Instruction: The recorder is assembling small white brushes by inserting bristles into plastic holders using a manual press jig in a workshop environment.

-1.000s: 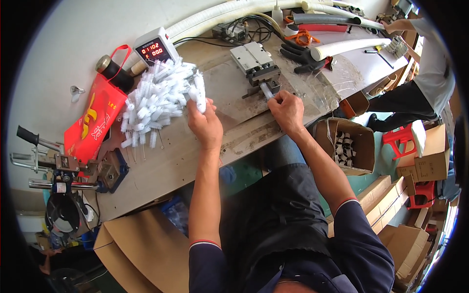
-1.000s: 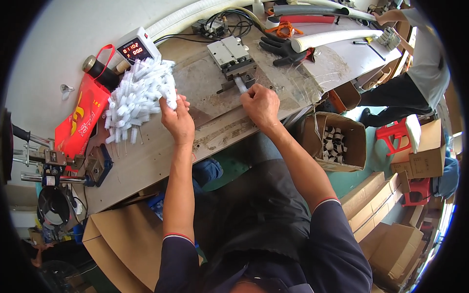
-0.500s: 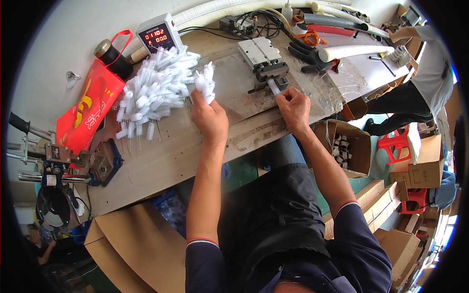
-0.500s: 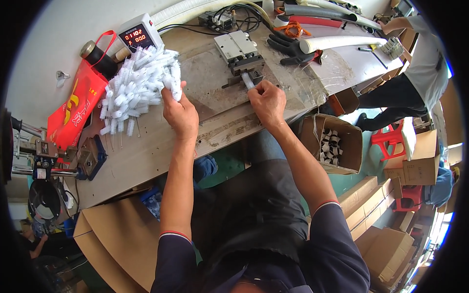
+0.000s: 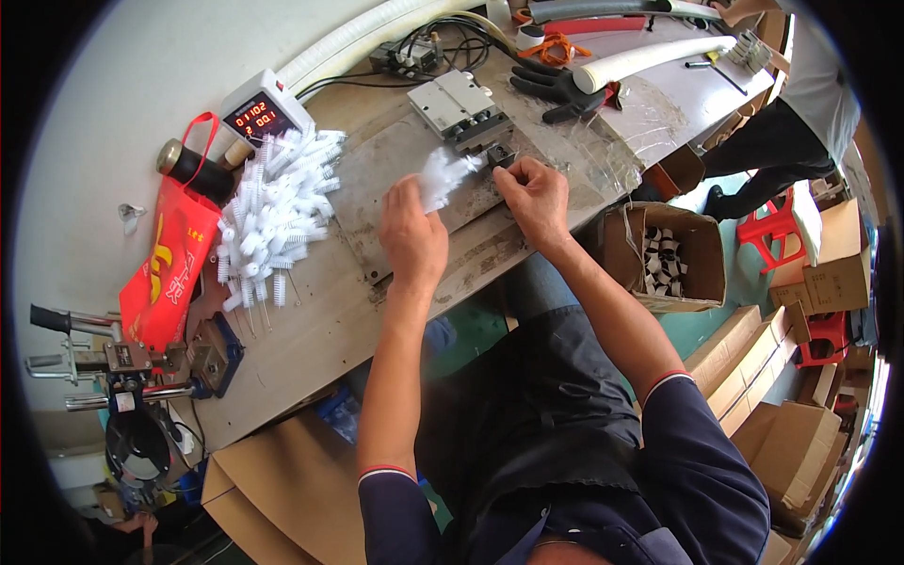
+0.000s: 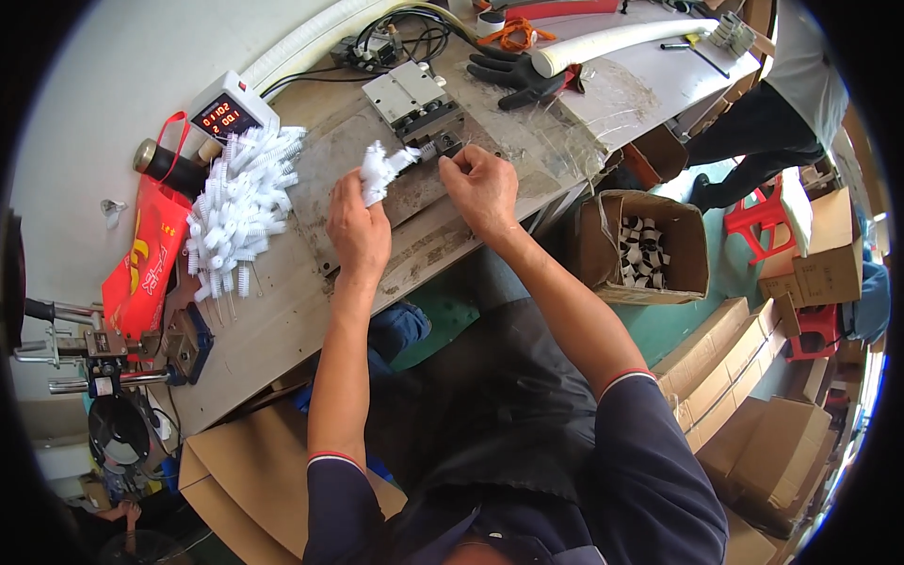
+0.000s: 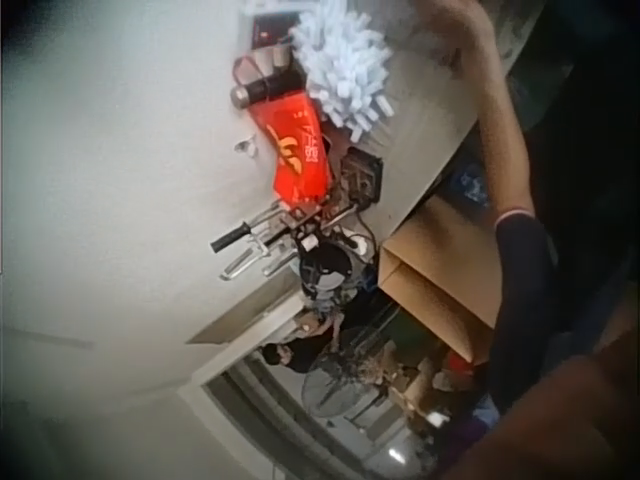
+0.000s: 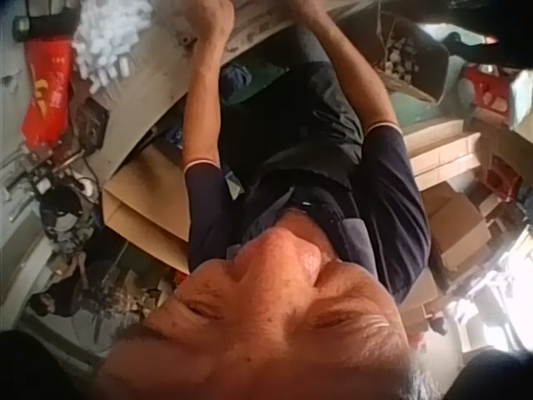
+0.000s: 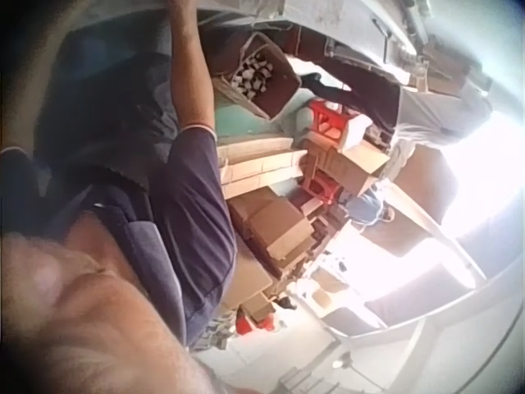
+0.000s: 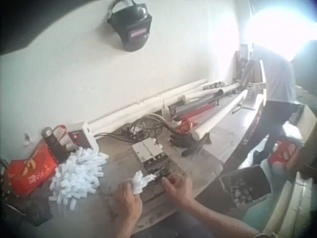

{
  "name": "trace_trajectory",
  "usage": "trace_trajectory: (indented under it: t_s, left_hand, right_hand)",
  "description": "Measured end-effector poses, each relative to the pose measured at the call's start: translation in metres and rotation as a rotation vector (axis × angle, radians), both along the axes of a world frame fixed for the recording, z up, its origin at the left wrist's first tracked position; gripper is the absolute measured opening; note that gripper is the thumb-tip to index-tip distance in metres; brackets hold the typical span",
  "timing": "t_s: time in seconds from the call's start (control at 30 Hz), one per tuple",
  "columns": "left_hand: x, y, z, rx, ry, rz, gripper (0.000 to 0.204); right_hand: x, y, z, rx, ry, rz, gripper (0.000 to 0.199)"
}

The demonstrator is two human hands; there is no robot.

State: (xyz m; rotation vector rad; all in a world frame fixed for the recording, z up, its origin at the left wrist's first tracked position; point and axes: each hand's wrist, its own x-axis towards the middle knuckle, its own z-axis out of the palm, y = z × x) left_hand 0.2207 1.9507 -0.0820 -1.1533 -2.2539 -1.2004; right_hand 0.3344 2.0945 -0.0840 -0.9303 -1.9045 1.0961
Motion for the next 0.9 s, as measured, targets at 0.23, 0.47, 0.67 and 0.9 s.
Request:
trace_trajectory:
  t_s: [0.23, 0.47, 0.67, 0.9]
  left_hand:
    - [0.01, 0.02, 0.006, -0.152, 0.146, -0.092, 0.027]
    - [0.014, 0.028, 0.006, -0.246, 0.239, -0.066, 0.027]
    - [0.022, 0.012, 0.002, -0.192, 0.125, 0.007, 0.015]
    - [0.017, -0.011, 0.016, 0.203, -1.077, -0.298, 0.019]
  right_hand:
    - [0.0, 0.003, -0.006, -0.03, 0.013, -0.013, 0.024]
    - [0.002, 0.003, 0.0, -0.064, -0.002, -0.002, 0.025]
    - [0.005, 0.006, -0.006, -0.067, 0.066, -0.004, 0.027]
    - [0.01, 0.006, -0.001, -0.203, 0.232, 0.114, 0.028]
